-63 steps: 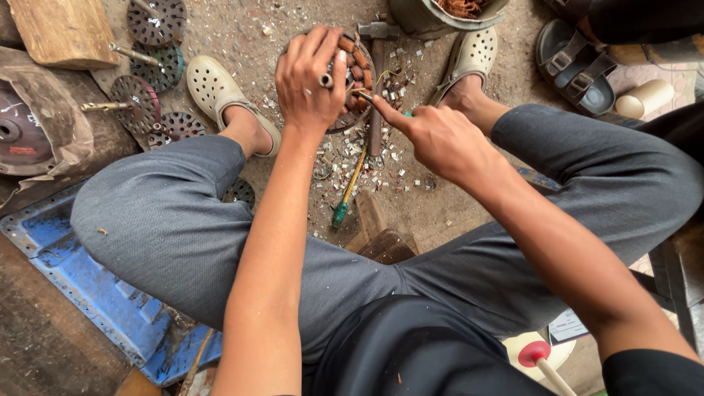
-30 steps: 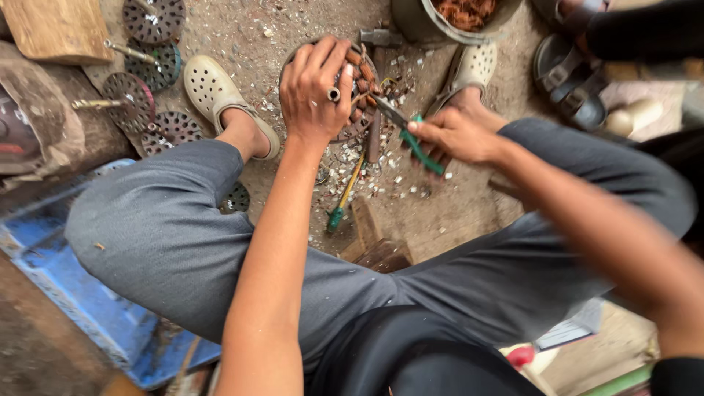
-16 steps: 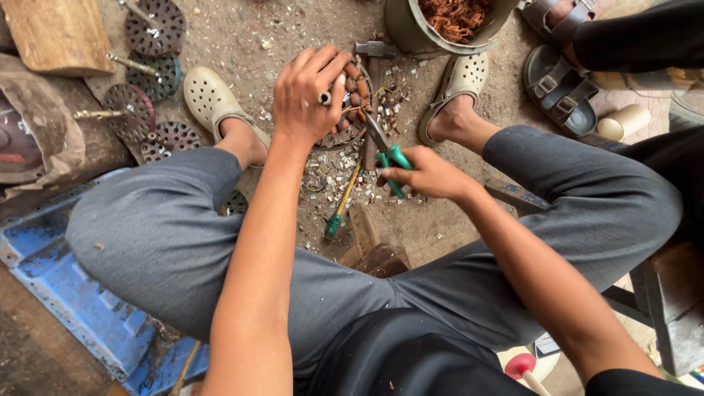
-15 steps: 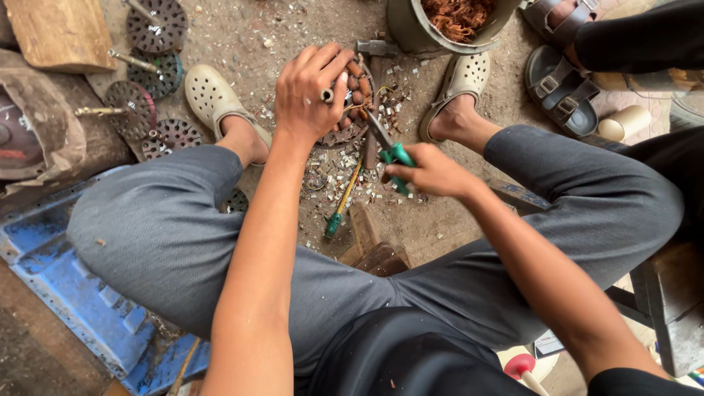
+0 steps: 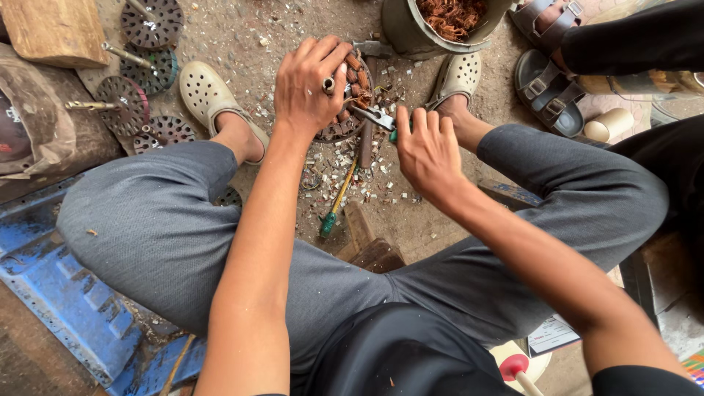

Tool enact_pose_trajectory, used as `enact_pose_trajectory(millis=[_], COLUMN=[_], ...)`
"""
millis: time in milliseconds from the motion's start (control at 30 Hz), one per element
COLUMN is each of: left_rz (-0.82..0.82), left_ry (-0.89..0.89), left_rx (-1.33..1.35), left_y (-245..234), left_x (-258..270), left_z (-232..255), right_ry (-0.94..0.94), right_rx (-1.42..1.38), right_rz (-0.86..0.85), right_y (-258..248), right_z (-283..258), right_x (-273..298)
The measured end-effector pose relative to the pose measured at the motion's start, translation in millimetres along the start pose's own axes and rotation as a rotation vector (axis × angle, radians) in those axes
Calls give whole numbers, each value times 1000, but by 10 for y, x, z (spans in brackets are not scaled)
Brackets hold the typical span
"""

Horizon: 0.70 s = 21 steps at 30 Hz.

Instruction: The person uses pliers to pull and remove copper windings from a circular motor stator. They repeatedly grip and extract the copper coils, dropping the removed pieces into a nearby bucket.

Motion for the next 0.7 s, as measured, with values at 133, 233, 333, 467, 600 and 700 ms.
enact_pose_trajectory(millis=[133,233,333,467,600,700], left_rz=[100,179,222,236,251,249], left_ry=[6,-189,-337,-311,-277,-288], left_rx=[-237,-319,-249,-186,-142,-151], left_y=[-39,16,60,15,-75,-147], left_x=[27,94,188,249,238,162], left_z=[22,26,-32,35,118,134], right_ry=[-108,-122,-63,153,-88,-40], right_rx=[21,-83,-309,-1022,-1569,-1579], right_rz=[44,85,-203,-1017,-1543,-1616], right_y=[-128,-141,190,856,998,1014], right_z=[21,147,264,403,91,60], right_x=[-78,-121,-277,-366,-203,-266])
Point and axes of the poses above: each hand's wrist, its own x-axis away from the middle knuckle, its own y-axis out of the palm, z = x × y, the point moved 8 cm from there along -x, towards the middle knuckle, and after that the axes turned 15 degrees about y, right-handed, at the moved point
